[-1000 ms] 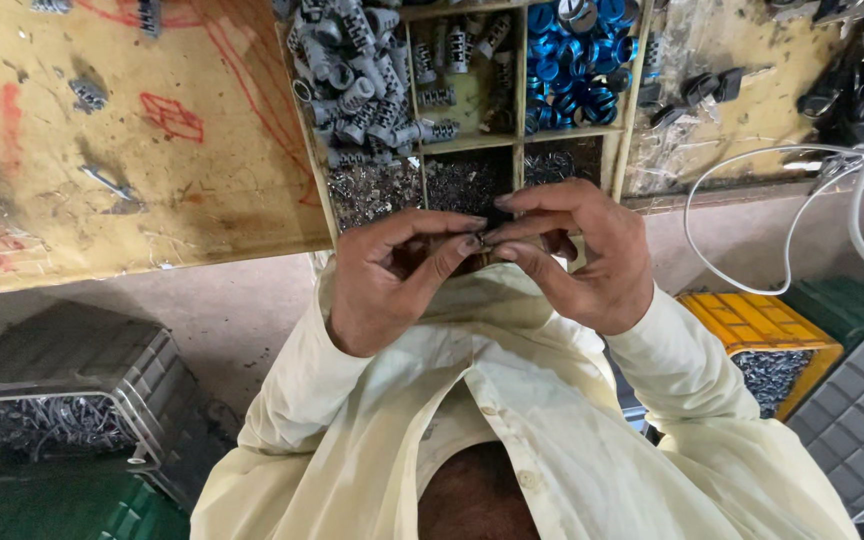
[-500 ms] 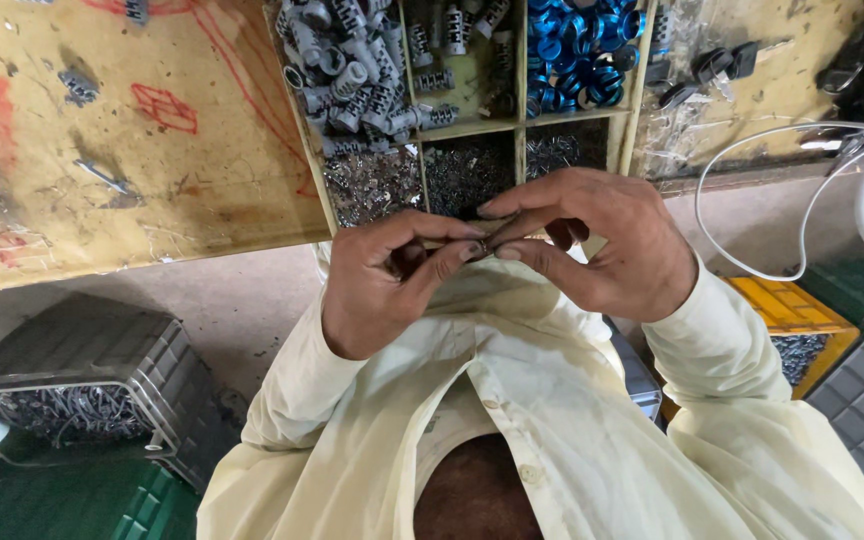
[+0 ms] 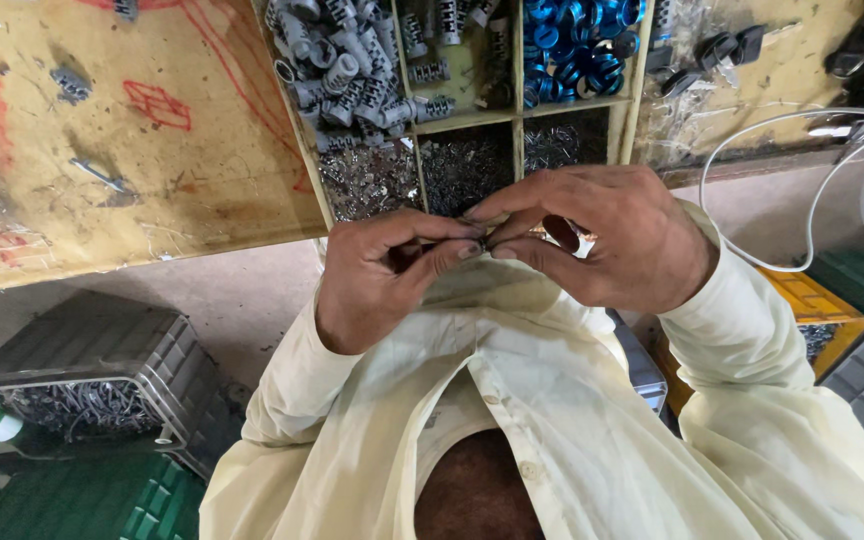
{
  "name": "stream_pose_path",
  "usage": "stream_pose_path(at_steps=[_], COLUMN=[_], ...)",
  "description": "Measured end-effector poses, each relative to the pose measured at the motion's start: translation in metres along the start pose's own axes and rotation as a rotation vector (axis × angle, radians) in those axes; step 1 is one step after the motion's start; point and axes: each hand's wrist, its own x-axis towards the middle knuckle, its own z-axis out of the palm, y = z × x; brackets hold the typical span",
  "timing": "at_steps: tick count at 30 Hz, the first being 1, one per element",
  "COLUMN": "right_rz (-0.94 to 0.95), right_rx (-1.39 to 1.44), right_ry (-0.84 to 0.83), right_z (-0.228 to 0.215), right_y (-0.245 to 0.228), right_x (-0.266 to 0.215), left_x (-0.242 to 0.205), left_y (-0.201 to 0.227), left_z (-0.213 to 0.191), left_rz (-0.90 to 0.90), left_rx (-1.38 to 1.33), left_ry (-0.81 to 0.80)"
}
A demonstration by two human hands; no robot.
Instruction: The person repeatedly assembles small key components by hand, inserting a metal pin into a key body and attaching a blue plastic cap. The person handles each unit one at a time, picking parts from a compartmentalized tray and assembling them in front of the camera.
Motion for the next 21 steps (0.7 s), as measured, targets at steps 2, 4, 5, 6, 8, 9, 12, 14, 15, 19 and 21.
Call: stream_pose_path(at_steps=[2,4,5,6,8,9,12,14,15,19,21], right_rz=[-0.001,0.007,0.012,0.009,0.002,-0.005,-0.01,0.004,0.013,0.02,0.019], right_rx=[-0.013,0.002,0.01,0.014,0.021,0.017,0.017,0.022,0.019,0.01,0.001], right_ry=[-0.016,-0.011,-0.009,0.0,0.02,0.017,-0.001,-0.023,-0.027,-0.028,-0.017], right_z=[-0.001,-0.002,-0.002,-0.002,-0.001,-0.001,0.001,0.001,0.0,0.002,0.005], right_y=[-0.001,-0.001,-0.002,-0.002,-0.002,-0.001,-0.001,-0.001,0.0,0.0,0.0], right_x=[0.001,0.002,0.002,0.001,0.001,0.001,0.001,0.0,0.001,0.004,0.004], left_x=[0.0,0.001,0.001,0.001,0.001,0.002,0.003,0.003,0.004,0.004,0.004], left_y=[0.0,0.002,0.003,0.004,0.007,0.008,0.011,0.013,0.013,0.016,0.018], left_z=[0.0,0.0,-0.001,-0.002,-0.004,-0.005,-0.007,-0.007,-0.008,-0.01,-0.009], left_rz=[-0.036,-0.082,-0.094,-0.106,-0.11,-0.101,-0.058,-0.01,0.02,0.094,0.134], left_rx=[-0.063,-0.16,-0.163,-0.167,-0.095,-0.02,0.04,0.037,0.043,0.144,0.199], left_ry=[-0.01,-0.036,-0.036,-0.035,-0.035,-0.035,-0.044,-0.05,-0.05,-0.06,-0.03])
